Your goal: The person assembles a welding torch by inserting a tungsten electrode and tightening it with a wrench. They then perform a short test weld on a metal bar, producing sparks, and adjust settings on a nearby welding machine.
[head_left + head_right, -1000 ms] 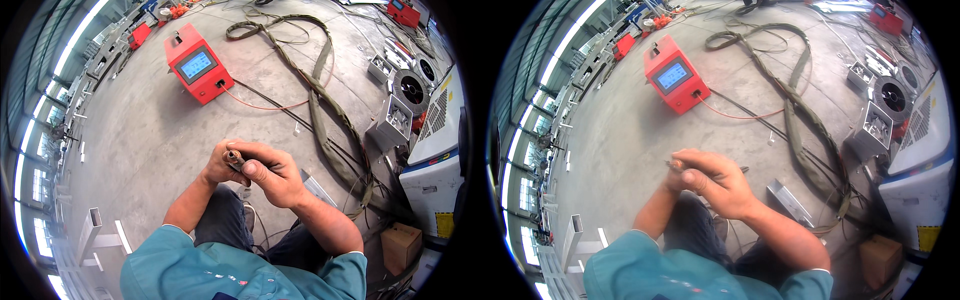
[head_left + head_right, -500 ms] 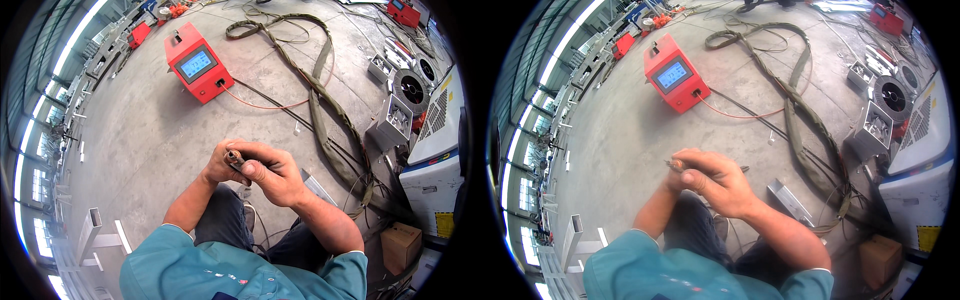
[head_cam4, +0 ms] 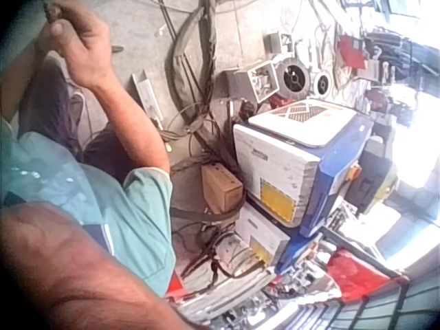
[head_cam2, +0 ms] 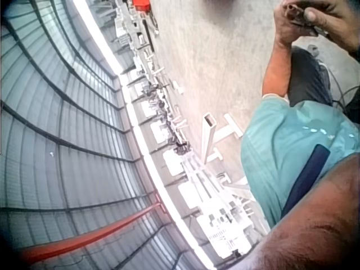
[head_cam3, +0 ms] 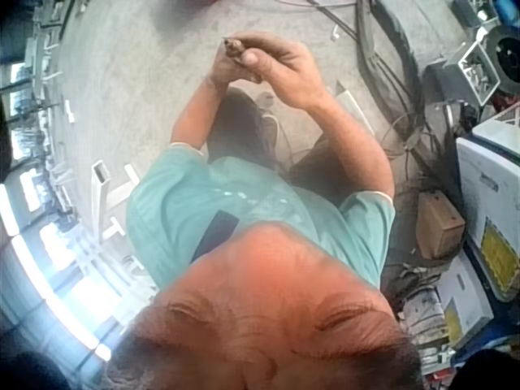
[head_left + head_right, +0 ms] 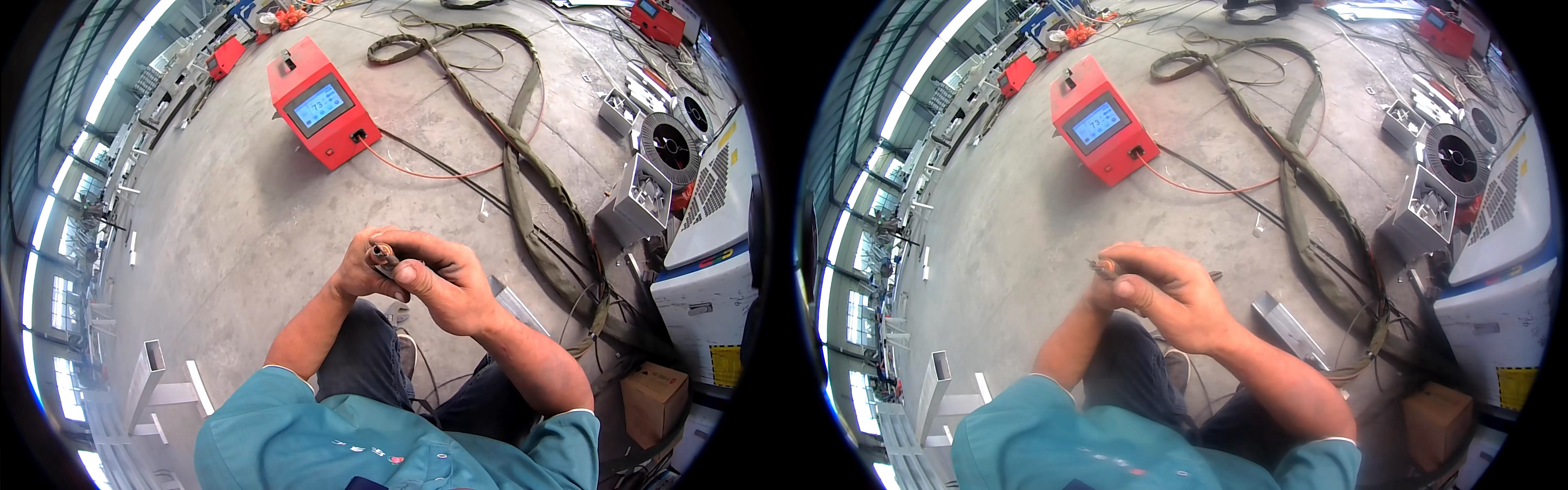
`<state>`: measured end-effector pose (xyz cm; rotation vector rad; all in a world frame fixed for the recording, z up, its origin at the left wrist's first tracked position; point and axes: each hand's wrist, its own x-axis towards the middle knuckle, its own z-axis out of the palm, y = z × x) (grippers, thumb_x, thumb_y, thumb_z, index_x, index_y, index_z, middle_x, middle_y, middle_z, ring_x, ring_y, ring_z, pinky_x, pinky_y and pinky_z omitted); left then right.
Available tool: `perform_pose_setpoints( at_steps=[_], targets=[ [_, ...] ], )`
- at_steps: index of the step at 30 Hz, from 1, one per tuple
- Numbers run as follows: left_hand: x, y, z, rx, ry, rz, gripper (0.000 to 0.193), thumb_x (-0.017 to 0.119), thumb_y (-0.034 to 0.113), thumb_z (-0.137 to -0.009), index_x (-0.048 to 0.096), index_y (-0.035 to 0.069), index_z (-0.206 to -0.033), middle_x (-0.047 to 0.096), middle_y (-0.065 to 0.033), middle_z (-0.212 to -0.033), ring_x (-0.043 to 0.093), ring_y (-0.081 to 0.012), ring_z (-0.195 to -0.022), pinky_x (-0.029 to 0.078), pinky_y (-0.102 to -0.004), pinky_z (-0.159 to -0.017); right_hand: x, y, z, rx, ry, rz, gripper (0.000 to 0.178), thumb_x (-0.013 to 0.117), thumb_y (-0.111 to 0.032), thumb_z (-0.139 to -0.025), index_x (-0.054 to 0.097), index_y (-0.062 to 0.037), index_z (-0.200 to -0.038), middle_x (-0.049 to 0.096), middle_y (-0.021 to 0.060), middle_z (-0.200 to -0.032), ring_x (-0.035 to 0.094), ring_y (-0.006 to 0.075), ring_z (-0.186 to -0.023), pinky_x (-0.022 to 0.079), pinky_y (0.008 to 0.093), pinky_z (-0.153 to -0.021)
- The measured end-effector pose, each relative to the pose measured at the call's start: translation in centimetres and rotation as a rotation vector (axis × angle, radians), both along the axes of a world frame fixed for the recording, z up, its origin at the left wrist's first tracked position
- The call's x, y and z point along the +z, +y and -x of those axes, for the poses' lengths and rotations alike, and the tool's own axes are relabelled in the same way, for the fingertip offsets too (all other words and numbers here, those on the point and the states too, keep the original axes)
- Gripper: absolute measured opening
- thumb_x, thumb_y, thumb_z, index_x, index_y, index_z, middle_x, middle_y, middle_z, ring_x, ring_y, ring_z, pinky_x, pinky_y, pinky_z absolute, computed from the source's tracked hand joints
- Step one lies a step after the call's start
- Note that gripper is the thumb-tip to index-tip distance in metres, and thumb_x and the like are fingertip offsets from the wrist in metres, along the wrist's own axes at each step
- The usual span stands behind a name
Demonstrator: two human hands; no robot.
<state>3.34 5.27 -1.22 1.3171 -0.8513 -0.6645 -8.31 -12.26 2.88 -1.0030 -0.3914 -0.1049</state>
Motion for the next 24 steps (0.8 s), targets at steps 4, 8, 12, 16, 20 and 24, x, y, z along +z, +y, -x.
perform_pose_setpoints(
  at_steps=[4,8,12,16,20,24],
  targets=[
    [0.0,-0.2,-0.2,0.011,-0.058,0.023,0.055,0.103,0.016,-0.056,0.068,0.004,-0.098,0.07,-0.0012,-0.089,0.065,-0.0115,-0.083,0.055,-0.0298,-0.073,-0.4,0.2,-0.3,-0.09,-0.085,0.079,0.041,0.064,-0.026,-0.103,0.062,0.0021,-0.132,0.066,0.0098,-0.125,0.06,0.0153,-0.112,0.049,0.0317,-0.097],
    [0.8,-0.8,0.2,0.045,-0.008,0.035,0.055,0.101,0.015,-0.059,0.068,0.002,-0.101,0.069,-0.0007,-0.091,0.065,-0.0113,-0.084,0.055,-0.0301,-0.074,-0.9,0.3,-0.6,-0.284,-0.132,0.212,0.046,0.067,-0.025,-0.1,0.059,0.0027,-0.135,0.066,0.0143,-0.127,0.064,0.0238,-0.11,0.052,0.0349,-0.095],
    [1.6,-2.8,2.1,0.239,-0.025,-0.052,0.048,0.097,0.018,-0.068,0.066,0.003,-0.102,0.068,0.0005,-0.09,0.064,-0.0104,-0.083,0.055,-0.0296,-0.073,-1.3,-0.1,0.6,-0.605,-0.046,0.391,0.057,0.072,-0.025,-0.096,0.052,0.0028,-0.142,0.065,0.0172,-0.129,0.065,0.0287,-0.112,0.053,0.0388,-0.093],
    [1.0,-5.4,4.5,0.418,-0.092,-0.453,0.042,0.09,0.017,-0.075,0.064,0.003,-0.105,0.069,-0.0031,-0.083,0.065,-0.0109,-0.077,0.055,-0.0313,-0.07,-3.5,-1.2,1.8,-0.818,0.046,0.591,0.071,0.076,-0.023,-0.091,0.042,0.0027,-0.147,0.059,0.0222,-0.133,0.063,0.0344,-0.113,0.052,0.0411,-0.093],
    [1.5,-7.4,7.0,0.44,-0.277,-0.508,0.045,0.09,0.014,-0.072,0.062,0.003,-0.106,0.071,-0.0132,-0.084,0.071,-0.0231,-0.076,0.055,-0.0358,-0.067,-2.7,-2.4,3.3,-0.86,0.268,0.54,0.061,0.082,-0.023,-0.086,0.053,0.0019,-0.134,0.063,0.0146,-0.11,0.062,0.0239,-0.092,0.052,0.035,-0.081],
    [0.1,-7.9,8.6,0.355,-0.539,-0.264,0.049,0.09,0.014,-0.071,0.061,0.004,-0.108,0.07,-0.0165,-0.086,0.071,-0.034,-0.075,0.055,-0.0392,-0.063,-1.8,-2.9,4.5,-0.816,0.392,0.335,0.047,0.086,-0.02,-0.085,0.06,0.0038,-0.117,0.064,0.0016,-0.087,0.06,0.007,-0.08,0.051,0.0235,-0.073]
  ],
)
